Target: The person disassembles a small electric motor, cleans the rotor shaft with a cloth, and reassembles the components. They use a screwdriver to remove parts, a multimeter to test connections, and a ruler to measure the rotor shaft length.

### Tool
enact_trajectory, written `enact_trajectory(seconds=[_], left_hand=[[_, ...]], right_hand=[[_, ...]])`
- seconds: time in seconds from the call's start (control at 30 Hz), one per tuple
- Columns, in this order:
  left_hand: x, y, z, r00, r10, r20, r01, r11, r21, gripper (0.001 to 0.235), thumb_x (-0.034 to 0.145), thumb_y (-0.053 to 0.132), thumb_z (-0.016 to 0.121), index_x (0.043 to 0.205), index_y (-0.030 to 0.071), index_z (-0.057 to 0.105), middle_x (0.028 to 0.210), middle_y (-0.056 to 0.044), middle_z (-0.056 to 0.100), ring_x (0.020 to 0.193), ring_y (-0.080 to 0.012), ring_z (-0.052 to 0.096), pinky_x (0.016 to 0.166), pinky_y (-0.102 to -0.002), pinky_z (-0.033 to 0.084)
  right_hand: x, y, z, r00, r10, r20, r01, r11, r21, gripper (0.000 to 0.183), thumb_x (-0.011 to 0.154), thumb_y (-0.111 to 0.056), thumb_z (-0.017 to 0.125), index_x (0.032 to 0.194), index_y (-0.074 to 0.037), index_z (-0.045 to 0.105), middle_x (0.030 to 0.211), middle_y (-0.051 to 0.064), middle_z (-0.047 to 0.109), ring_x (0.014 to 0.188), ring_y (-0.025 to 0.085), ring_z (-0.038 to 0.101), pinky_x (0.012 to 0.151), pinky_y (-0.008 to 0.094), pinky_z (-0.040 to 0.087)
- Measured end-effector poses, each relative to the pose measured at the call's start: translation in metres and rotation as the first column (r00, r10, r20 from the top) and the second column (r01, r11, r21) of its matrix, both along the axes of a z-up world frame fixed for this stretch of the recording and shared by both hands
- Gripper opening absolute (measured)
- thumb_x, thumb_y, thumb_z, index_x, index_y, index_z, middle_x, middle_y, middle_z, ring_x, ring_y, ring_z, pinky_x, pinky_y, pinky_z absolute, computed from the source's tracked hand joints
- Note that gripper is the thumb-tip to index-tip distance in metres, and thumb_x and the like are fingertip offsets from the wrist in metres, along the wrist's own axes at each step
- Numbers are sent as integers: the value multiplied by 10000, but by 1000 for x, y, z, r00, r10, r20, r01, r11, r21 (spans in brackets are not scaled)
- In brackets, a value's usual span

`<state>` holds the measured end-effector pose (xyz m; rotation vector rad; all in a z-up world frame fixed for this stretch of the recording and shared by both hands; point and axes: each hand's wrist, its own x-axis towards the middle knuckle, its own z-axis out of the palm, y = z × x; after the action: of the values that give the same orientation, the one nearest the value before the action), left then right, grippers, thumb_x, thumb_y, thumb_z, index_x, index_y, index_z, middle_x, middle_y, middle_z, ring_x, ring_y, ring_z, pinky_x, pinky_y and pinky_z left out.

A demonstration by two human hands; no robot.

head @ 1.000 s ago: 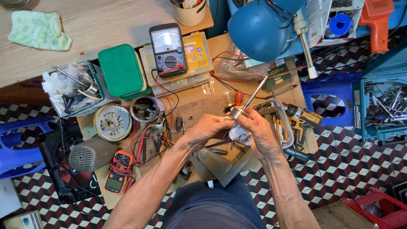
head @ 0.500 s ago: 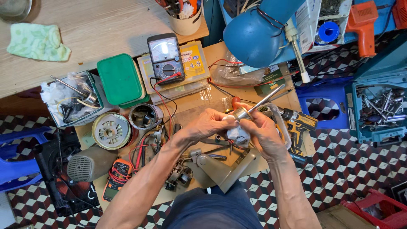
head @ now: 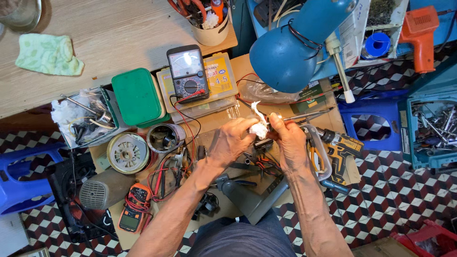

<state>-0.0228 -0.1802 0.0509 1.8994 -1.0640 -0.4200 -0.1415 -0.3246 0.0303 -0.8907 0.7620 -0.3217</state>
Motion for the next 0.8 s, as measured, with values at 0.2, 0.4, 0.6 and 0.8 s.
enact_trajectory(seconds=[0.2, 0.4, 0.6, 0.8], left_hand=[[-8, -10, -15, 952, 151, -266, -168, 985, -42, 295, 924, 144, 710, 1214, 90, 721, 1038, -98, 763, 936, -183, 758, 800, -316, 584], [4, 6, -51, 800, 415, -434, -425, 902, 79, 270, 925, 183, 723, 1173, 77, 745, 942, -83, 778, 820, -133, 702, 727, -294, 559], [16, 6, -110, 747, 494, -445, -475, 865, 162, 284, 931, 192, 707, 1168, 37, 699, 892, -62, 771, 775, -99, 713, 702, -266, 561], [4, 4, -116, 488, 382, -785, -449, 881, 149, 326, 937, 178, 701, 1230, 35, 686, 981, -47, 744, 782, -111, 679, 713, -248, 552]], right_hand=[[4, 1, -7, 999, -6, -35, 3, 996, -86, 323, 945, -289, 756, 1112, -23, 681, 945, 23, 672, 812, 88, 579, 747, 254, 453], [4, -6, -14, 996, -84, -36, 81, 994, -73, 262, 961, -261, 749, 1050, -27, 674, 883, 27, 678, 746, 93, 569, 710, 255, 464], [4, -7, -17, 998, -67, 6, 68, 997, -23, 254, 966, -256, 732, 1073, -32, 677, 928, 21, 702, 779, 75, 582, 724, 236, 470], [6, 0, -10, 990, -92, 107, 91, 996, 15, 291, 973, -145, 724, 1222, -17, 646, 1008, 26, 697, 828, 83, 605, 765, 251, 497]])
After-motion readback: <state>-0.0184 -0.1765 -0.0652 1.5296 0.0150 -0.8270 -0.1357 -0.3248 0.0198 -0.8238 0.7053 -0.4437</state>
